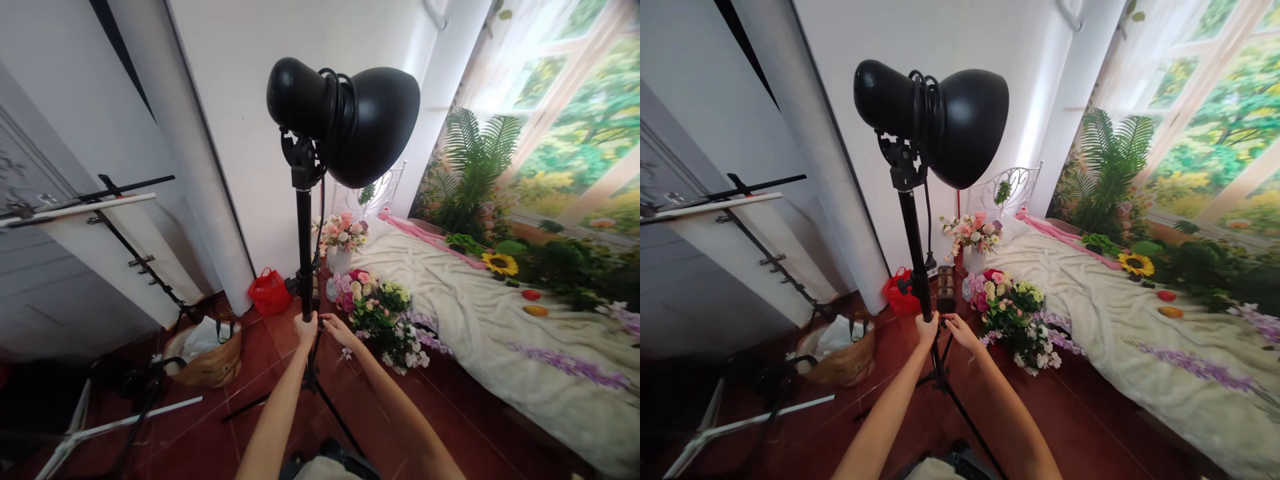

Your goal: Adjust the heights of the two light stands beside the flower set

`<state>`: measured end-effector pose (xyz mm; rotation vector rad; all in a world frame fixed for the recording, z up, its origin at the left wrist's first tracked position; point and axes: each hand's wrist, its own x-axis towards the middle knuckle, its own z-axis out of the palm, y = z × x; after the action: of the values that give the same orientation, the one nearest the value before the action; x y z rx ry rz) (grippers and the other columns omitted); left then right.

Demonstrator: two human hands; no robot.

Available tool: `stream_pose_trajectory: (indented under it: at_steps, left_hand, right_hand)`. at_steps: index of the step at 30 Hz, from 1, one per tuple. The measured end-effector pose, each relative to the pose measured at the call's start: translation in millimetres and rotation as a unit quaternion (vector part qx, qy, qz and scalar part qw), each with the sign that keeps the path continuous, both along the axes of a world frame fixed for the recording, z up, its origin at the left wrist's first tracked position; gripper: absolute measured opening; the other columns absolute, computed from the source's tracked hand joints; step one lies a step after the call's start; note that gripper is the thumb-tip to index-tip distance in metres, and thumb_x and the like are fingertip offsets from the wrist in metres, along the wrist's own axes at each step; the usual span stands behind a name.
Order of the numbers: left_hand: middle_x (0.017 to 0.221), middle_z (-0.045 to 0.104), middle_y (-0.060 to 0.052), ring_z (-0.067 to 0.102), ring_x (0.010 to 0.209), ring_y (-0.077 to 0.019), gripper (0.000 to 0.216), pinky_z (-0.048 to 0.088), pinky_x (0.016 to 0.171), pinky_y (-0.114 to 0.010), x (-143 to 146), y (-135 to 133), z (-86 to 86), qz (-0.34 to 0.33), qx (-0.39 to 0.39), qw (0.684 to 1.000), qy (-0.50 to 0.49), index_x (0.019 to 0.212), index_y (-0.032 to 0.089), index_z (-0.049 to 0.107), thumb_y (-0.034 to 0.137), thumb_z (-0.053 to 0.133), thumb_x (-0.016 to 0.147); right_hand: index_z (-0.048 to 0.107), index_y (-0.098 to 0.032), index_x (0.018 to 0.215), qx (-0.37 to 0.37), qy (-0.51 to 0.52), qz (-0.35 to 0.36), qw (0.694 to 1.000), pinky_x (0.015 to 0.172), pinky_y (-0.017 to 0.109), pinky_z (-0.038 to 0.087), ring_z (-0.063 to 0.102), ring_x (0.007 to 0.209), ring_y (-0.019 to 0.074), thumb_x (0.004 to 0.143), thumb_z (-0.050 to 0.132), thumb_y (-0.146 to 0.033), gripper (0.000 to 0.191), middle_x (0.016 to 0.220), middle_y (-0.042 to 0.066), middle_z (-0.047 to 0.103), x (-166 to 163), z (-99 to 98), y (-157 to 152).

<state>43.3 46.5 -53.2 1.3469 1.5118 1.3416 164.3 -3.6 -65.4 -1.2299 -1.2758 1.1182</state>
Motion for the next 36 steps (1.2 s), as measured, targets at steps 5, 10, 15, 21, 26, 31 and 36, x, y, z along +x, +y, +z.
stream_pose_trajectory:
  at_steps: [5, 10, 15, 21, 26, 31, 36]
  left_hand:
    - [0.045, 0.052, -0.003, 0.049, 0.043, -0.0127, 0.029, 0.037, 0.045, -0.022, 0, -1, 2.4, -0.005, -0.003, 1.0, -0.018, 0.047, 0.014, 0.055, 0.039, 0.059, 0.06]
    - [0.043, 0.051, -0.002, 0.047, 0.042, -0.0122, 0.029, 0.036, 0.044, -0.023, 1, -3, 7.0, -0.004, -0.006, 0.999, -0.033, 0.044, 0.015, 0.053, 0.039, 0.059, 0.059]
    - [0.045, 0.054, -0.004, 0.051, 0.045, -0.0145, 0.027, 0.038, 0.046, -0.024, 1, -4, 9.6, -0.003, -0.011, 0.999, -0.038, 0.047, 0.014, 0.056, 0.038, 0.06, 0.058]
    - [0.044, 0.053, -0.003, 0.051, 0.045, -0.0143, 0.026, 0.039, 0.046, -0.023, 2, -5, 12.6, 0.004, -0.007, 0.999, -0.033, 0.045, 0.015, 0.054, 0.037, 0.059, 0.058]
    - [0.043, 0.053, -0.004, 0.053, 0.045, -0.0151, 0.025, 0.039, 0.045, -0.023, 1, -7, 17.7, 0.015, -0.023, 0.999, -0.028, 0.045, 0.015, 0.054, 0.035, 0.061, 0.057]
    - [0.045, 0.055, -0.005, 0.053, 0.044, -0.0155, 0.027, 0.038, 0.043, -0.023, 0, -7, 13.4, -0.006, -0.01, 1.0, -0.022, 0.047, 0.014, 0.055, 0.038, 0.059, 0.06]
    - [0.045, 0.055, -0.005, 0.053, 0.044, -0.0153, 0.028, 0.039, 0.045, -0.023, 0, -4, 8.3, -0.013, -0.013, 0.999, -0.028, 0.048, 0.014, 0.057, 0.039, 0.06, 0.06]
  right_hand:
    - [0.048, -0.018, 0.111, -0.061, 0.103, -0.048, 0.992, 0.05, 0.024, 0.045, 0.057, 0.05, 0.0118, 0.074, 0.058, -0.043, 0.045, 0.059, -0.004, 0.058, -9, -1.5, 9]
    - [0.048, -0.018, 0.114, -0.066, 0.181, -0.059, 0.98, 0.056, 0.025, 0.048, 0.058, 0.055, 0.0115, 0.071, 0.056, -0.031, 0.046, 0.064, -0.002, 0.061, -10, -9.1, 7]
    - [0.057, -0.021, 0.1, 0.037, 0.115, -0.106, 0.987, 0.087, 0.033, 0.047, 0.06, 0.092, 0.015, 0.065, 0.059, -0.022, 0.036, 0.103, 0.004, 0.063, -7, -20.3, 6]
    - [0.059, -0.02, 0.101, 0.045, 0.111, 0.029, 0.992, 0.097, 0.039, 0.043, 0.058, 0.104, 0.0187, 0.07, 0.067, -0.031, 0.034, 0.109, 0.007, 0.064, -3, -10.2, 8]
    - [0.057, -0.019, 0.109, -0.002, 0.13, 0.059, 0.99, 0.075, 0.034, 0.055, 0.062, 0.094, 0.0187, 0.069, 0.069, -0.038, 0.047, 0.107, 0.008, 0.064, 5, -8.1, 8]
    - [0.051, -0.016, 0.109, -0.05, 0.099, -0.07, 0.991, 0.051, 0.024, 0.052, 0.06, 0.057, 0.0119, 0.066, 0.07, -0.045, 0.056, 0.064, -0.002, 0.062, -3, -13.4, 21]
    - [0.051, -0.019, 0.097, -0.089, 0.057, -0.12, 0.987, 0.049, 0.025, 0.05, 0.055, 0.047, 0.0108, 0.065, 0.067, -0.052, 0.048, 0.055, -0.006, 0.055, -10, -9.1, 28]
